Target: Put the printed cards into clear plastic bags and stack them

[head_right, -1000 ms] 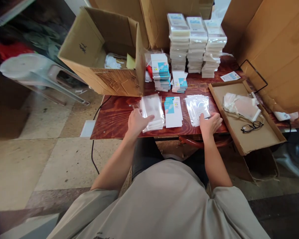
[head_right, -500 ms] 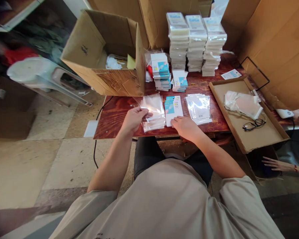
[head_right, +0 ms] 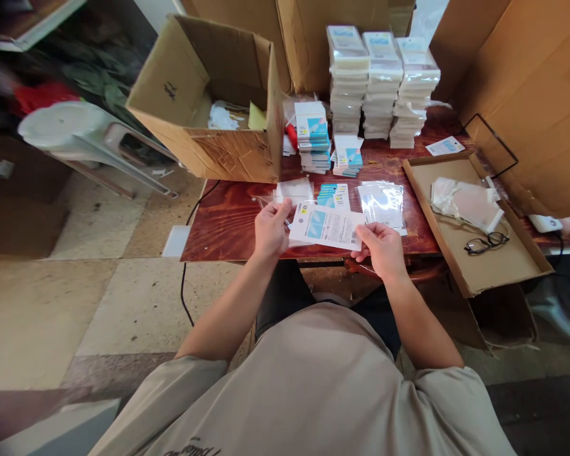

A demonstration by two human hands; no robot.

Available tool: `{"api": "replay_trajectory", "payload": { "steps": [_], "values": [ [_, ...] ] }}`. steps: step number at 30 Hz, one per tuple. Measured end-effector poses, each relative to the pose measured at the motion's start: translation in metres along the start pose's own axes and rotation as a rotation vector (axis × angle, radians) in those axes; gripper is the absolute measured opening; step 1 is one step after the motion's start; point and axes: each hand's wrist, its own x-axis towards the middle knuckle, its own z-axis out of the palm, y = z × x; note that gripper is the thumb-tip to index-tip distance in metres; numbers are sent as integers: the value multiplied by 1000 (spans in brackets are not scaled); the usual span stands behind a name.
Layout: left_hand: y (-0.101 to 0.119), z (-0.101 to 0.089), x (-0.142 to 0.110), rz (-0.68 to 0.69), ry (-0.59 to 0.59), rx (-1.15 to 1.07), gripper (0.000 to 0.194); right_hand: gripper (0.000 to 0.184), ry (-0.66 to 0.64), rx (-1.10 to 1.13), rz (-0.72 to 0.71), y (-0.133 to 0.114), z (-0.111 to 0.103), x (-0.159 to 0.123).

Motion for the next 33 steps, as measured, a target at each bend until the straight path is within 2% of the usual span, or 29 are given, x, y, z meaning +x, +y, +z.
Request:
{"api": "replay_trajectory", "payload": {
  "steps": [2,7,12,16,21,23,26,28,29,31,33],
  "values": [
    [-3,2,-9,18,-25,-13,53,50,28,-18,17,8,5,-1],
    [-3,2,-31,-37,-103,22,57,50,194,-61,-63,19,15,2],
    [2,1,-44,-134,-153,107,61,56,115,-10,-87,27,22,3],
    [-2,1,-54,-124,-142,80,62,59,59,101,-95,41,34,3],
    [-20,4,-66,-60,-117,103,53,53,197,91,-248,53,59,-3],
    [-21,3,-64,-18,-135,132,50,49,122,52,-286,50,60,0],
    [-11,-3,-56,-25,-148,111,54,45,-212,38,-222,40,48,11],
    [-2,-7,-50,-71,-165,106,57,54,-435,67,-119,33,38,18],
    [1,-8,-48,-86,-178,122,57,54,-507,78,-72,30,35,21],
    [5,-11,-47,-97,-204,176,55,47,-549,77,-21,26,34,21],
    [5,-11,-47,-77,-212,230,54,48,-492,70,-20,25,38,17]
  ]
}}
